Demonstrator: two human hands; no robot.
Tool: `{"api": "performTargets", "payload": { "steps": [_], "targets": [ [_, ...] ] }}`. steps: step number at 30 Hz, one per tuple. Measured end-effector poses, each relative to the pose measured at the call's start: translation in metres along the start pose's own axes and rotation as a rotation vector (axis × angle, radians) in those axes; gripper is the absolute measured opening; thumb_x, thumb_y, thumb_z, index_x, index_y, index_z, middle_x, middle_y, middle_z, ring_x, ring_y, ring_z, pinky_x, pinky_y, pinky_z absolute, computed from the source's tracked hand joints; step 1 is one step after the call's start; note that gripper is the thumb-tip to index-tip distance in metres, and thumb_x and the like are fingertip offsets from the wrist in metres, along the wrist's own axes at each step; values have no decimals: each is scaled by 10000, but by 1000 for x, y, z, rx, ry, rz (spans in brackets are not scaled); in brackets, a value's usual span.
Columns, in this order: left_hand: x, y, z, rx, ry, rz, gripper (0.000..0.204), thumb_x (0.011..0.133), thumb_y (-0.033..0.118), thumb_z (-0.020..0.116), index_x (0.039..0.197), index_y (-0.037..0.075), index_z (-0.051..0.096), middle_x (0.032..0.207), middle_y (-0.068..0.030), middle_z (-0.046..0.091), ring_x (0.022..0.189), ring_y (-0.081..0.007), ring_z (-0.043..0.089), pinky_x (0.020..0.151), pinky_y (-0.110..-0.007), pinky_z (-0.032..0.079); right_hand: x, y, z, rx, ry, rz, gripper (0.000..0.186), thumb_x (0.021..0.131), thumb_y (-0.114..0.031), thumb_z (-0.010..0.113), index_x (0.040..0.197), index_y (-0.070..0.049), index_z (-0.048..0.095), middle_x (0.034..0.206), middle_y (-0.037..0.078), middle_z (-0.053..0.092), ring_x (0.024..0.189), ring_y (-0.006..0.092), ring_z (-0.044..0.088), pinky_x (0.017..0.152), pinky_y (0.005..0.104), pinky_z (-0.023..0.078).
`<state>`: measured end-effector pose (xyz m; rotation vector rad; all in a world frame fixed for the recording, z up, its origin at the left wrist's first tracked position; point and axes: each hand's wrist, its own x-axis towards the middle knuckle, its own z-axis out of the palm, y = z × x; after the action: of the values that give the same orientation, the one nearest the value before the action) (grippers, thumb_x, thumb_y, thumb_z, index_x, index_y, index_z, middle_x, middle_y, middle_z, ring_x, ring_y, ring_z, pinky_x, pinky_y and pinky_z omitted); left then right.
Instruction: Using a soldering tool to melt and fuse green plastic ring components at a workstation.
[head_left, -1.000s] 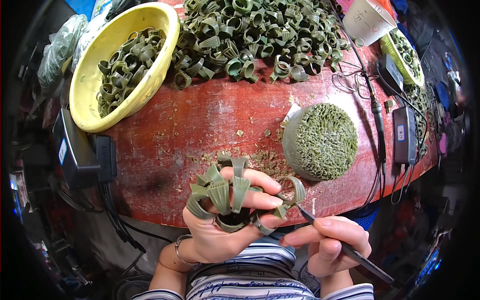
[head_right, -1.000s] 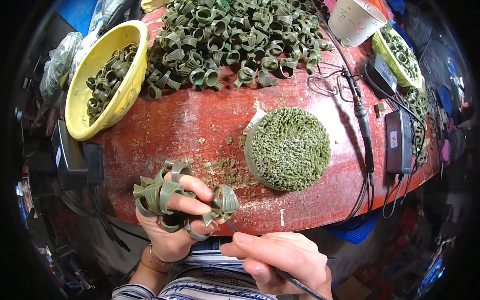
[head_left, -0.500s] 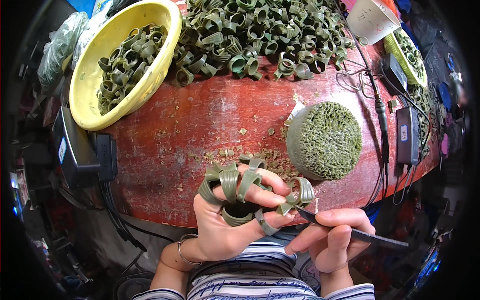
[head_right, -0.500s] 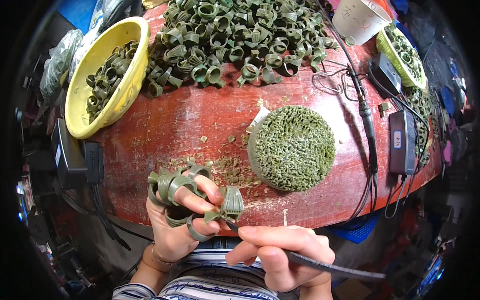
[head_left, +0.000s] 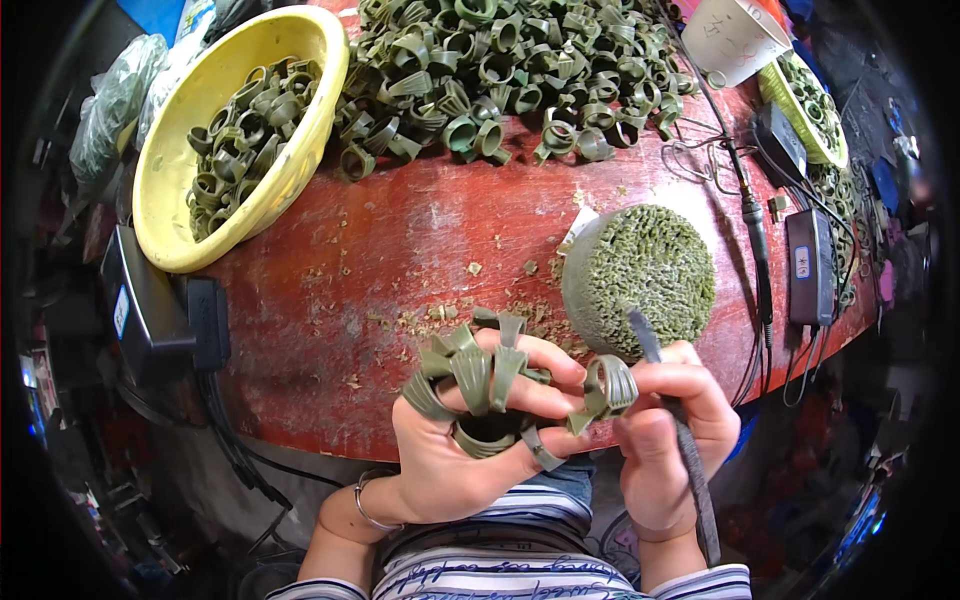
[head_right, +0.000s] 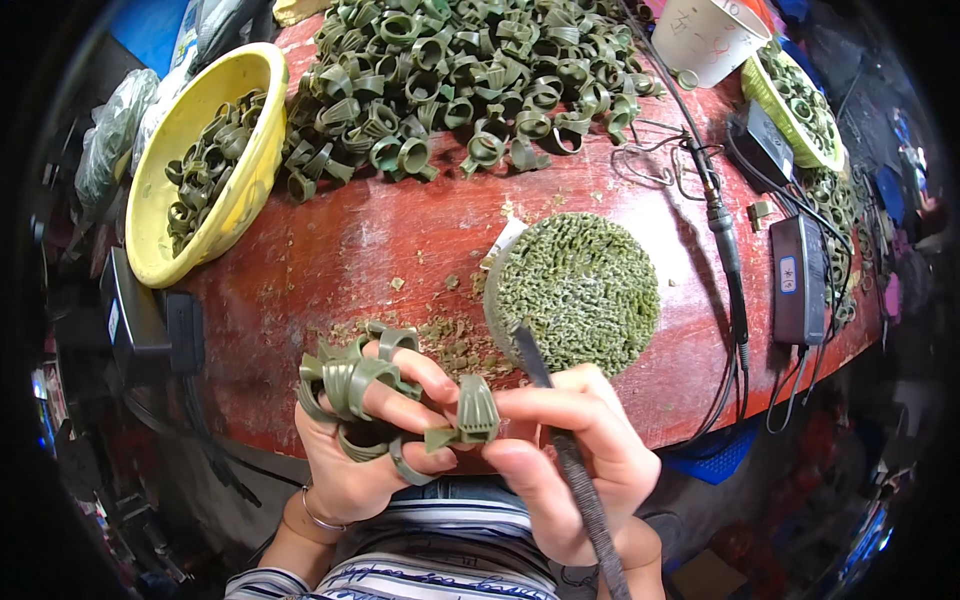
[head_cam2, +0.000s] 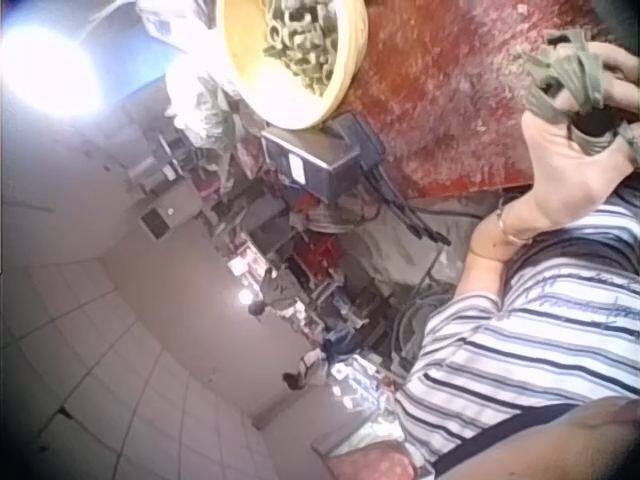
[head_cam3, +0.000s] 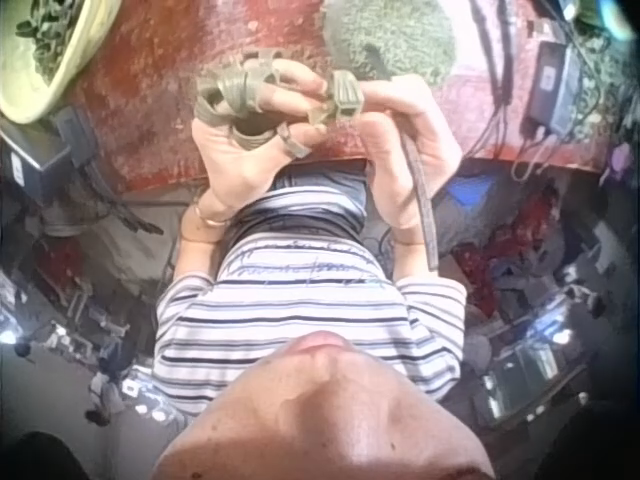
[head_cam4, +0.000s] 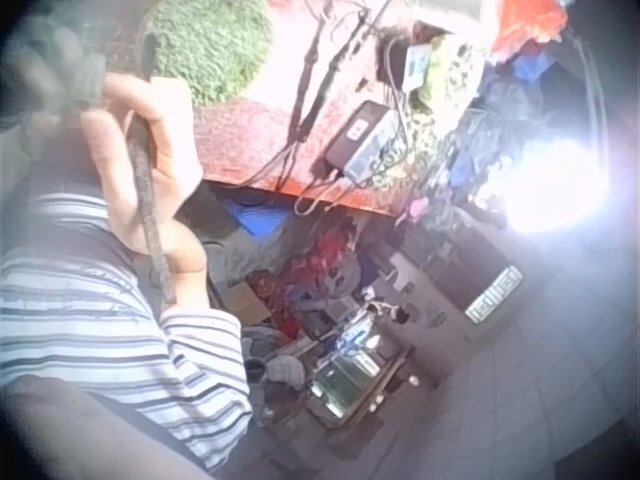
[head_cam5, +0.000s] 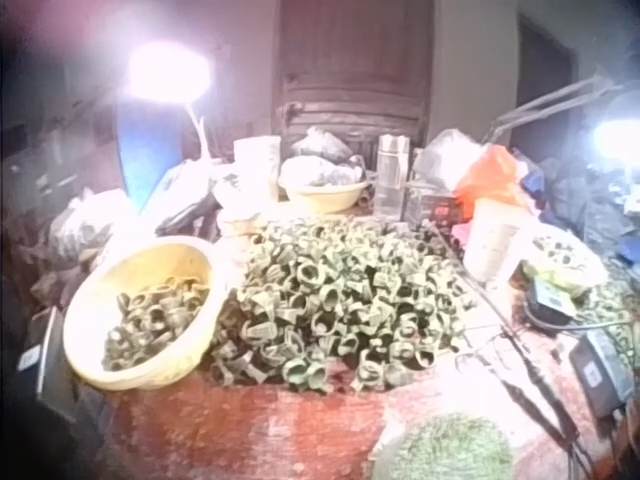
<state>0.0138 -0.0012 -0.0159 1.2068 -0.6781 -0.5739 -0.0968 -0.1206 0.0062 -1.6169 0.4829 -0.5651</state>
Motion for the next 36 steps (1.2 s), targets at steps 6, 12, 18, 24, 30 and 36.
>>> {"api": "performTargets", "payload": {
  "steps": [6,12,18,24,30,36],
  "targets": [
    [4,6,9,-282,41,-242,395,645,-3,760,1008,-3,604,1035,-114,589,840,-152,595,762,-277,480,9,0,-3,-383,12,-397,249,687,-1,727,906,-15,610,770,76,534,633,147,532,524,238,434],
    [6,7,8,-415,-43,-530,451,701,38,733,1117,-7,563,966,-62,626,835,-85,580,741,-221,470,7,0,-18,-719,-101,-676,408,549,78,701,942,-19,649,793,61,508,690,198,566,577,277,468],
    [8,-4,12,-359,-27,-431,205,725,-12,686,921,-10,626,969,-91,611,794,-119,597,703,-229,486,17,-2,-33,-531,-116,-521,347,620,92,672,951,-7,642,831,125,600,698,228,580,600,297,487],
    [7,-5,14,-556,60,-437,137,737,-34,641,868,-27,599,994,-157,568,808,-224,624,627,-300,555,61,21,-91,-745,446,-390,135,822,11,537,937,27,607,762,131,612,648,206,581,622,272,462],
    [9,-3,15,-611,180,-282,96,779,-18,549,869,-27,581,1039,-190,533,797,-238,624,590,-296,555,85,52,-135,-916,454,-193,154,836,-41,567,981,-26,616,851,164,628,753,181,619,682,269,458],
    [7,-6,13,-644,155,-253,111,767,-36,546,867,-36,594,1039,-204,523,816,-235,616,547,-271,549,89,60,-146,-704,268,-105,268,790,-47,646,1045,20,597,732,13,582,638,67,530,596,200,424]
  ]
}}
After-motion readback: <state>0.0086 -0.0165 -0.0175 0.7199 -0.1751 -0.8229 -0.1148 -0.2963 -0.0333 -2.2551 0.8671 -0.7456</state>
